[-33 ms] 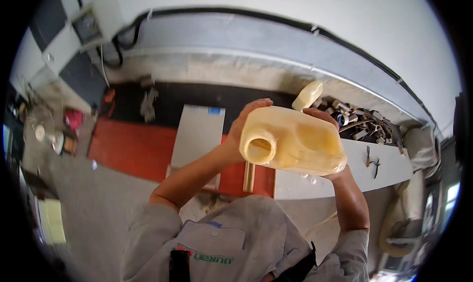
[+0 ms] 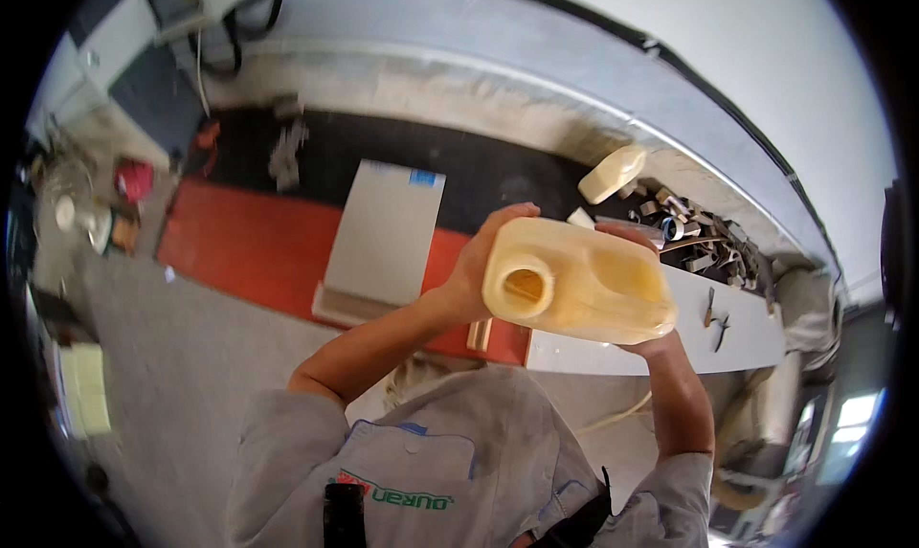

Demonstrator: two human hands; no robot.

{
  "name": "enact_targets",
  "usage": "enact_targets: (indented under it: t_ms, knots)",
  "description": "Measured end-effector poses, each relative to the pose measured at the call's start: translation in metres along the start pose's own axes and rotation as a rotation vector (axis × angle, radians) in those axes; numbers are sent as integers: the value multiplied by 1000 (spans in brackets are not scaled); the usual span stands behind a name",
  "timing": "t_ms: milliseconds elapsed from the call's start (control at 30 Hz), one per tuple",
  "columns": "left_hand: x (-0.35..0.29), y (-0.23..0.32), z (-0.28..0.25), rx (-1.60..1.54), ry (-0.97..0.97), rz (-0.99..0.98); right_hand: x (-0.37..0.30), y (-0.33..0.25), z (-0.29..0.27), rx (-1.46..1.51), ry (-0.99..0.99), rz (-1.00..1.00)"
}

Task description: The person pours a yellow liquid from a plastic jug into a small container, then uses a brush to apply the liquid to a white rectangular board. They also handle a plastic bag containing small items and use a staple gun on the board.

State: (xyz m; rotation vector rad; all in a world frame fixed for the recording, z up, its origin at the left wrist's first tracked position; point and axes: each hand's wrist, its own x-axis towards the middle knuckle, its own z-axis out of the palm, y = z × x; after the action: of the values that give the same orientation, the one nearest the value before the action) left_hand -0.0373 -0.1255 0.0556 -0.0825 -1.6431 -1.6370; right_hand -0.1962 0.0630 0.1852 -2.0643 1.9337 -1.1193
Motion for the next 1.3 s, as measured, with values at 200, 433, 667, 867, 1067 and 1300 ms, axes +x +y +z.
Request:
enact_targets:
  t_ms: [200, 433, 667, 867, 1067, 1300]
  knots:
    - [-141, -46, 27, -147, 258, -423, -54, 14, 81, 200, -318, 434]
    - [-249, -96, 39, -396, 454, -630, -49, 29, 155, 67, -642, 477]
    - [-254, -105, -19, -444, 286, -835, -15, 44, 200, -222, -956, 385]
    - [-271, -104, -50, -361, 246, -864, 5, 31, 238, -190, -1014, 652]
    - [-297, -108, -55, -377, 235, -910, 13, 25, 259, -144, -1072, 543]
    - [-310, -111, -53, -353, 288, -880, 20, 17, 275, -207, -1080, 558]
